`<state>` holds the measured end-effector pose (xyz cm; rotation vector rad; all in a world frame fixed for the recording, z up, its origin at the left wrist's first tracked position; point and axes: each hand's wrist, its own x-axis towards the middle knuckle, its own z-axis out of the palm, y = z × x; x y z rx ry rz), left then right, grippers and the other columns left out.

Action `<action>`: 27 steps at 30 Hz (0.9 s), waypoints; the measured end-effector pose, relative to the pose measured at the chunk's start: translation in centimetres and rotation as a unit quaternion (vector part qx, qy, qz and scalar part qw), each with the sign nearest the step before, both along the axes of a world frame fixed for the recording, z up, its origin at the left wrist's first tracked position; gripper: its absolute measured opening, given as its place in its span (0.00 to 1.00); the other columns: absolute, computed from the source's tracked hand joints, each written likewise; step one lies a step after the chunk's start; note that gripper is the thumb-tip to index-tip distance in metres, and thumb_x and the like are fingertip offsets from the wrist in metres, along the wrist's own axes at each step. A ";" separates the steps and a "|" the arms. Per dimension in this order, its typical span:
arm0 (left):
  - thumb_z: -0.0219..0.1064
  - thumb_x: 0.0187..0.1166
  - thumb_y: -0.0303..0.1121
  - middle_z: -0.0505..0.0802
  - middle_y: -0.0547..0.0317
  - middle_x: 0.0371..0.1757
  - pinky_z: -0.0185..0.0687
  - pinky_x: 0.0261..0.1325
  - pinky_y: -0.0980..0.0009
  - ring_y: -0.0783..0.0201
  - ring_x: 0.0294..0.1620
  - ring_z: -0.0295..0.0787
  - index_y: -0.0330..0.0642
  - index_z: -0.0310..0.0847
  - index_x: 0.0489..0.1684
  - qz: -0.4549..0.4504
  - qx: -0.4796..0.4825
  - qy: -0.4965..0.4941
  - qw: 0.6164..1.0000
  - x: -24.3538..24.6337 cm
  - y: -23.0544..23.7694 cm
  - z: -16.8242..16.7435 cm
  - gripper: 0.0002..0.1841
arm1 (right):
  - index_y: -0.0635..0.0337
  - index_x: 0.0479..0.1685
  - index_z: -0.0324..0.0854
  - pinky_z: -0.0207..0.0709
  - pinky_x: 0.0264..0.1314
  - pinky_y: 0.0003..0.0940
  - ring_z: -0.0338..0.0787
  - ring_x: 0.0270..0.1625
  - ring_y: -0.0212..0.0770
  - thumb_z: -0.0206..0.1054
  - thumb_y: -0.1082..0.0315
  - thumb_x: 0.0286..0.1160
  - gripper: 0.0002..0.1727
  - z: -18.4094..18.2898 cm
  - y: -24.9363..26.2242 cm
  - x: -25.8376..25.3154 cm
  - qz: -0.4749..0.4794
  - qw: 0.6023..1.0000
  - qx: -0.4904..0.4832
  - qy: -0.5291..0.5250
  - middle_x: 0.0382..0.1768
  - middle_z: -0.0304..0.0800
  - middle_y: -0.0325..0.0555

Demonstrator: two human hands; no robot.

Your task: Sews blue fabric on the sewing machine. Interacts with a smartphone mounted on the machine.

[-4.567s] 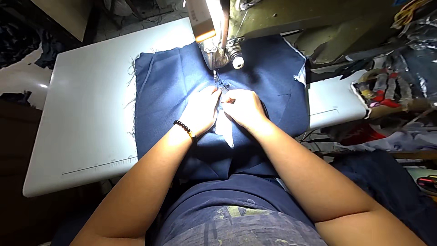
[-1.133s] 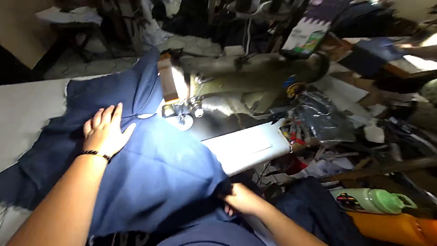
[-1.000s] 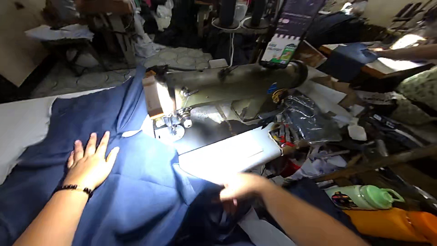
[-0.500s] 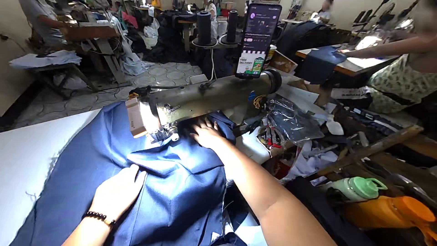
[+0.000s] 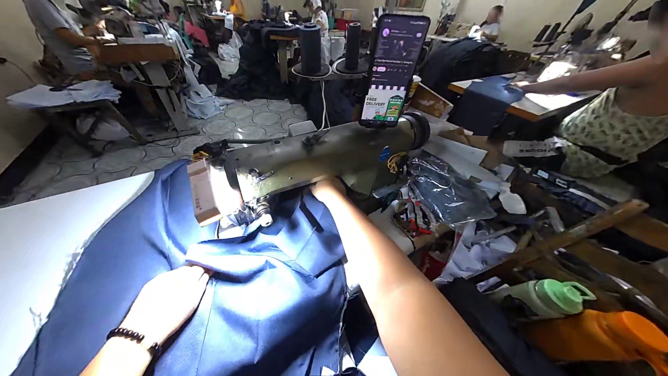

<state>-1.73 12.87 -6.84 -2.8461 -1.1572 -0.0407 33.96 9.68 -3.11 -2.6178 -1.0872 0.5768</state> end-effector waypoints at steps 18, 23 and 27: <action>0.50 0.83 0.64 0.56 0.48 0.96 0.34 0.67 0.05 0.17 0.90 0.43 0.62 0.58 0.94 -0.029 -0.087 -0.017 0.996 -3.2 -5.6 -1.0 0.38 | 0.40 0.91 0.64 0.32 0.91 0.74 0.47 0.96 0.60 0.51 0.41 0.87 0.34 -0.1 -8.6 -10.9 0.243 0.957 0.161 0.000 0.92 0.58 0.52; 0.47 0.84 0.64 0.52 0.49 0.97 0.31 0.67 0.04 0.18 0.92 0.35 0.60 0.51 0.97 0.026 -0.090 -0.024 0.995 -2.6 -6.5 -1.8 0.40 | 0.20 0.95 0.50 0.19 0.86 0.83 0.32 0.97 0.65 0.49 0.26 0.80 0.41 -3.5 -9.7 -10.2 0.357 0.932 0.042 -0.048 0.97 0.39 0.51; 0.43 0.83 0.71 0.48 0.42 0.97 0.37 0.63 0.03 0.08 0.88 0.33 0.78 0.48 0.96 0.151 -0.122 -0.002 0.981 0.6 -10.6 -1.0 0.38 | 0.43 0.90 0.65 0.41 0.89 0.75 0.53 0.93 0.68 0.54 0.58 0.90 0.29 -2.6 -5.3 -4.4 0.208 0.969 0.067 -0.114 0.90 0.61 0.61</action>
